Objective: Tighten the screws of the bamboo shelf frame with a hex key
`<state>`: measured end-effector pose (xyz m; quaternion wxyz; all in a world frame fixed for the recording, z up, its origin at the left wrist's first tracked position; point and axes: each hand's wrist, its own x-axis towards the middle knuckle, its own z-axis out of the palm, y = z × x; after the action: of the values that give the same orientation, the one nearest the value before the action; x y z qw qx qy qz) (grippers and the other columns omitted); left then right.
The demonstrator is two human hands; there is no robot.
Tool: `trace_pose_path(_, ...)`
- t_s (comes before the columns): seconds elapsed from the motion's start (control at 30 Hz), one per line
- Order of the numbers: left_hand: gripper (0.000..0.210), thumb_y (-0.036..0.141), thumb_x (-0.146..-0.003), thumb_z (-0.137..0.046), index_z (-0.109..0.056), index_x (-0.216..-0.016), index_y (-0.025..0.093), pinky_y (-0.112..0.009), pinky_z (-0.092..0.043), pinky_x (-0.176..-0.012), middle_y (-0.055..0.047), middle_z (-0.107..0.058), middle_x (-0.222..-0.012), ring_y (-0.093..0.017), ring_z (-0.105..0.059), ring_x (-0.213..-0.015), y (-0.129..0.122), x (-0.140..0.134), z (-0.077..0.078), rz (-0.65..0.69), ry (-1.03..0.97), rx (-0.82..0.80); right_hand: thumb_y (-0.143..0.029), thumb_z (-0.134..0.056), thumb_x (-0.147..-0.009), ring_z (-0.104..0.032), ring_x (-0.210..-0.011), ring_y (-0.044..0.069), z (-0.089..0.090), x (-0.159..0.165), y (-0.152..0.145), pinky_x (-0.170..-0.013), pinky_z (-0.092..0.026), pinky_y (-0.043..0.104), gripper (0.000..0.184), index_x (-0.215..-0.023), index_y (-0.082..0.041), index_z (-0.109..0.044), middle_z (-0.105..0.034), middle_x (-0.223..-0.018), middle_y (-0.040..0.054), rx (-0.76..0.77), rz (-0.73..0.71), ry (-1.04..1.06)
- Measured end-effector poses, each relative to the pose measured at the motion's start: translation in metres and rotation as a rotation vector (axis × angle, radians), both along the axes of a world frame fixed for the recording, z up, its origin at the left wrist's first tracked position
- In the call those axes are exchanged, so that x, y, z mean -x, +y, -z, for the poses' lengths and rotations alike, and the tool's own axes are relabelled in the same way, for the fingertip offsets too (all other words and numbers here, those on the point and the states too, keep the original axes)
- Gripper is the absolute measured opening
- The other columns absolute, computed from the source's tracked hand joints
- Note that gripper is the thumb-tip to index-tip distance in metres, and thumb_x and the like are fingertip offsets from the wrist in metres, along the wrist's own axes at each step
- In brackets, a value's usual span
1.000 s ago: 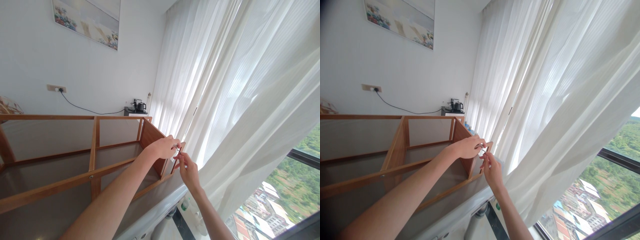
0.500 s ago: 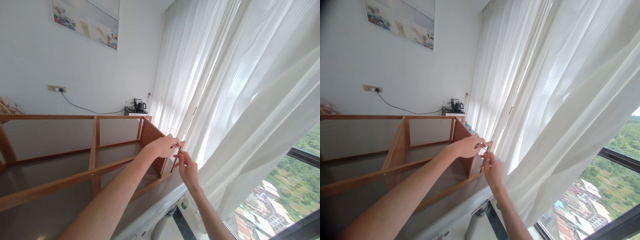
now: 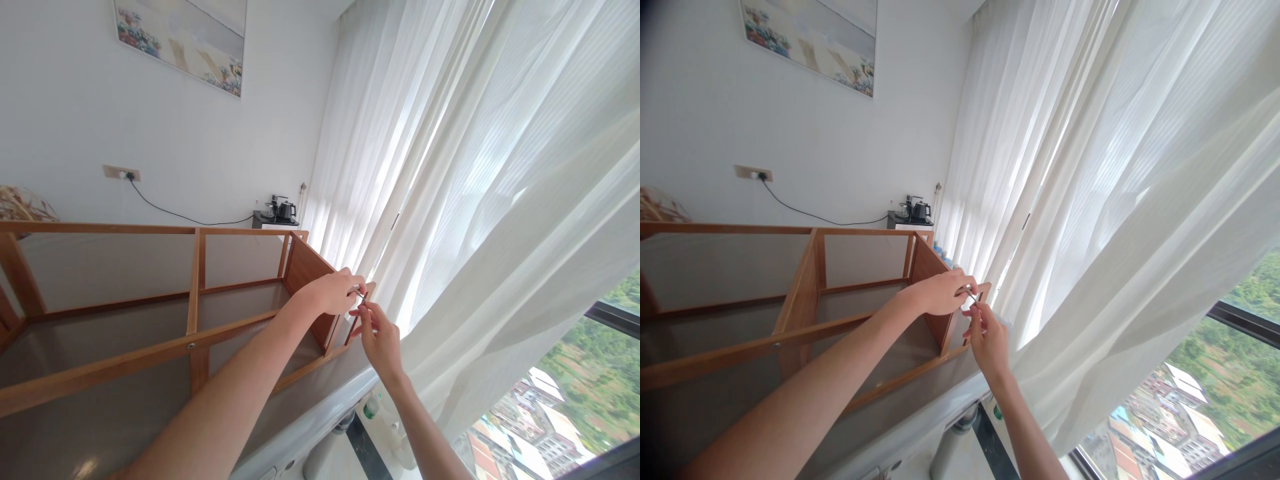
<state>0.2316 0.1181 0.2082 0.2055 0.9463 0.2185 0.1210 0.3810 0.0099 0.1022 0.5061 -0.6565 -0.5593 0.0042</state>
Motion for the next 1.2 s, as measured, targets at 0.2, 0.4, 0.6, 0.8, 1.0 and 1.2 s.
trace_pose_path(0.2,0.029,0.026,-0.101,-0.041,-0.065,-0.117,0.030,-0.030,-0.052,-0.073,-0.006,-0.058,-0.126,-0.016,-0.066,-0.081,0.003,-0.003,0.004,0.021,-0.027,-0.036,-0.059,-0.041,-0.105,-0.072,-0.057,0.015,0.002,-0.003,0.000,-0.052,-0.054,0.024,0.042,-0.110,-0.024,-0.064,-0.079,-0.099,0.0049,-0.009,0.027,-0.027)
trace_pose_path(0.4,0.030,0.027,-0.101,-0.040,-0.065,-0.117,0.031,-0.031,-0.053,-0.078,-0.006,-0.058,-0.124,-0.015,-0.066,-0.078,0.006,-0.005,0.007,0.029,-0.039,-0.031,-0.056,-0.039,-0.107,-0.072,-0.058,0.015,0.000,-0.012,-0.005,-0.060,-0.056,0.025,0.039,-0.113,-0.026,-0.064,-0.078,-0.098,0.0028,0.038,-0.003,-0.130)
trace_pose_path(0.6,0.030,0.027,-0.101,-0.041,-0.066,-0.116,0.031,-0.032,-0.053,-0.083,-0.006,-0.059,-0.122,-0.018,-0.068,-0.089,0.007,-0.006,0.010,0.033,-0.058,-0.046,-0.057,-0.035,-0.108,-0.071,-0.056,0.015,-0.007,-0.014,-0.006,-0.061,-0.055,0.027,0.042,-0.112,-0.026,-0.062,-0.078,-0.104,0.0044,0.082,-0.054,-0.125)
trace_pose_path(0.8,0.029,0.028,-0.100,-0.041,-0.066,-0.113,0.030,-0.033,-0.053,-0.081,-0.005,-0.059,-0.121,-0.019,-0.068,-0.087,0.006,-0.006,0.008,0.032,-0.061,-0.057,-0.058,-0.032,-0.108,-0.071,-0.055,0.016,-0.009,-0.016,-0.007,-0.063,-0.055,0.029,0.044,-0.111,-0.026,-0.062,-0.078,-0.105,0.0046,0.109,-0.060,-0.118)
trace_pose_path(1.0,0.031,0.026,-0.100,-0.040,-0.067,-0.113,0.029,-0.032,-0.052,-0.080,-0.005,-0.058,-0.122,-0.017,-0.067,-0.081,0.005,-0.006,0.007,0.038,-0.056,-0.051,-0.058,-0.033,-0.108,-0.071,-0.055,0.017,-0.006,-0.015,-0.006,-0.062,-0.055,0.029,0.044,-0.111,-0.026,-0.061,-0.079,-0.106,0.0056,0.091,-0.063,-0.113)
trace_pose_path(1.2,0.031,0.026,-0.101,-0.039,-0.067,-0.113,0.029,-0.033,-0.053,-0.083,-0.006,-0.059,-0.122,-0.018,-0.068,-0.087,0.005,-0.005,0.007,0.043,-0.054,-0.061,-0.058,-0.035,-0.107,-0.070,-0.053,0.016,-0.006,-0.013,-0.006,-0.061,-0.055,0.028,0.041,-0.109,-0.026,-0.061,-0.079,-0.103,0.0047,0.095,-0.068,-0.089)
